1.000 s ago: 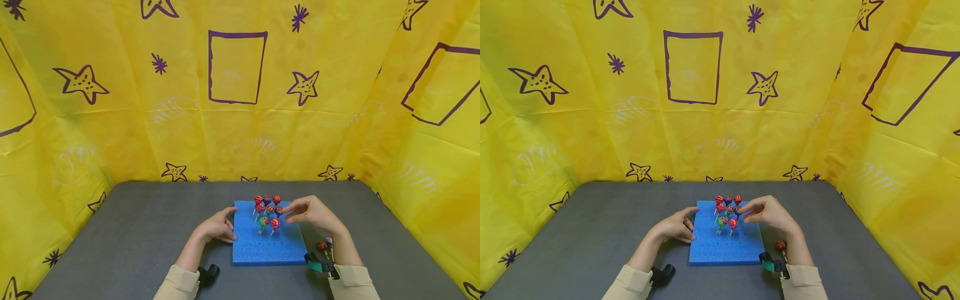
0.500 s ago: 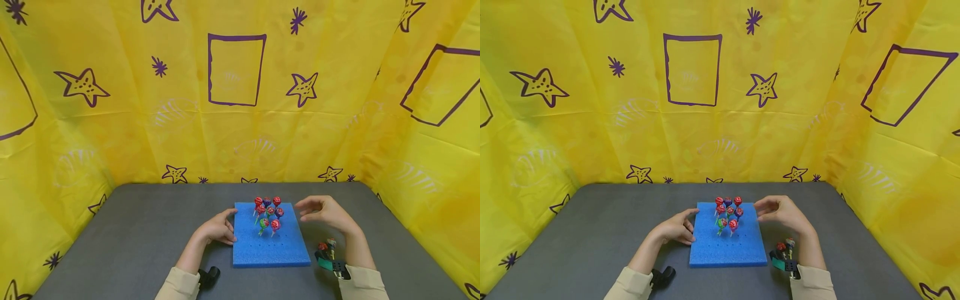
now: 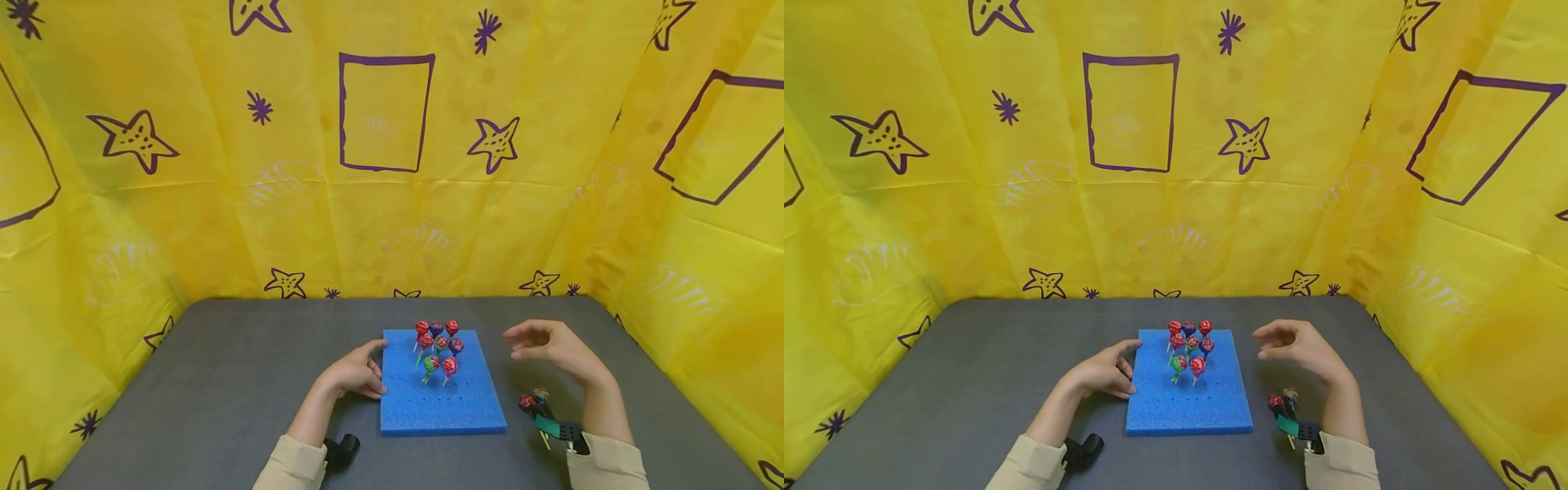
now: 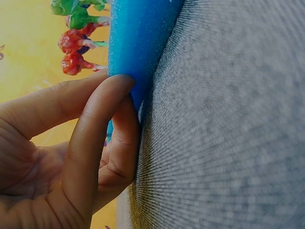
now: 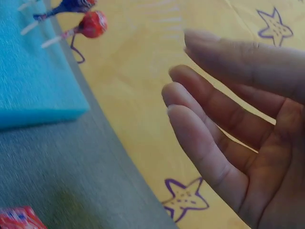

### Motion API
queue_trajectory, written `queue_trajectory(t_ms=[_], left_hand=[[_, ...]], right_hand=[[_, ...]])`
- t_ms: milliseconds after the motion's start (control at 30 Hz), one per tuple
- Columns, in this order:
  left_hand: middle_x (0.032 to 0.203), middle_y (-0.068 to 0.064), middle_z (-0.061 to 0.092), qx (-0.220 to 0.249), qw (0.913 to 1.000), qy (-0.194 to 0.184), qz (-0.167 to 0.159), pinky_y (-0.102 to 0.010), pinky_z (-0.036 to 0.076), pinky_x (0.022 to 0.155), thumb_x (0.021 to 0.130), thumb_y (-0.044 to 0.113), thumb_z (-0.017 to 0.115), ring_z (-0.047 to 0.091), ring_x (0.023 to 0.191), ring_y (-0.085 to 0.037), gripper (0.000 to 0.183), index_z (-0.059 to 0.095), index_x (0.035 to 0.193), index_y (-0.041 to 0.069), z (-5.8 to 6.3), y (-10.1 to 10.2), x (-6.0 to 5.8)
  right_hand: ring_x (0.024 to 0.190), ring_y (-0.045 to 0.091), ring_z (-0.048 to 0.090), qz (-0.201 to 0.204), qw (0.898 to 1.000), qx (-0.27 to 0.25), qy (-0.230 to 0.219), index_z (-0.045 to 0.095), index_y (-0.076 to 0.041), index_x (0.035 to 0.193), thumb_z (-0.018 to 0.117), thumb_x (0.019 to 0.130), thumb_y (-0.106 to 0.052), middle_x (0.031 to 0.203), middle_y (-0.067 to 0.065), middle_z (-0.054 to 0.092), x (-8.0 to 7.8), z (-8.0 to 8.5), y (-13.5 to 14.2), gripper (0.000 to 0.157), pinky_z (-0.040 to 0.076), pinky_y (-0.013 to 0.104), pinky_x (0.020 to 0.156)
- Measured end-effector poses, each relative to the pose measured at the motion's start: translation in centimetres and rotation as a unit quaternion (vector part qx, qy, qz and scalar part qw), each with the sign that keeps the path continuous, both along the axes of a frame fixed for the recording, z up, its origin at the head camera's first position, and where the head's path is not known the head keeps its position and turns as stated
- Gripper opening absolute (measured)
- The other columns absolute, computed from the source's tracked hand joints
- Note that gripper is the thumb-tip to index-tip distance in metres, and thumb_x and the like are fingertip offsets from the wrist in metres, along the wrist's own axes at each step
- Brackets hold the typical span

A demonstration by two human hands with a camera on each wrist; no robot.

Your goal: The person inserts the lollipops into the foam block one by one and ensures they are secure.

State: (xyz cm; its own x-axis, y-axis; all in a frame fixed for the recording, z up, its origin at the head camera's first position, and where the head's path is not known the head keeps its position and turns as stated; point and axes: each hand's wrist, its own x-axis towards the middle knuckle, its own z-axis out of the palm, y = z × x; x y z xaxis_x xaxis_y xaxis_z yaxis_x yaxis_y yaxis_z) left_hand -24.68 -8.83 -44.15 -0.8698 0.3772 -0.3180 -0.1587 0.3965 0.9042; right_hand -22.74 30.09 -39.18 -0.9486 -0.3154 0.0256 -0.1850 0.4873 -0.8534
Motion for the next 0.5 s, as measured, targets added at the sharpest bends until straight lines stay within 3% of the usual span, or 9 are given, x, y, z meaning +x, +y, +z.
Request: queue_trajectory(t_ms=[267,500], left_hand=[[0.086,-0.010,0.053,-0.004,1.0000,-0.002,0.003,-0.029,0.063,0.060,0.077,-0.012,0.072,0.059,0.065,-0.017,0.089,0.031,0.153,0.010,0.1,0.1,0.1],[0.088,-0.010,0.053,-0.006,1.0000,-0.002,0.006,-0.029,0.063,0.060,0.078,-0.011,0.072,0.060,0.066,-0.017,0.088,0.031,0.153,0.011,0.2,0.1,0.2]], right_hand=[[0.092,0.008,0.066,0.017,1.000,-0.002,-0.014,0.060,0.007,0.125,0.074,0.087,-0.016,0.107,-0.013,0.071,0.4,-0.4,1.7,0.046,0.058,0.021,0.081],[0.092,0.007,0.068,0.050,0.998,0.007,-0.043,0.058,0.010,0.126,0.068,0.091,-0.016,0.111,-0.003,0.072,0.5,-0.9,3.2,0.045,0.058,0.021,0.081]])
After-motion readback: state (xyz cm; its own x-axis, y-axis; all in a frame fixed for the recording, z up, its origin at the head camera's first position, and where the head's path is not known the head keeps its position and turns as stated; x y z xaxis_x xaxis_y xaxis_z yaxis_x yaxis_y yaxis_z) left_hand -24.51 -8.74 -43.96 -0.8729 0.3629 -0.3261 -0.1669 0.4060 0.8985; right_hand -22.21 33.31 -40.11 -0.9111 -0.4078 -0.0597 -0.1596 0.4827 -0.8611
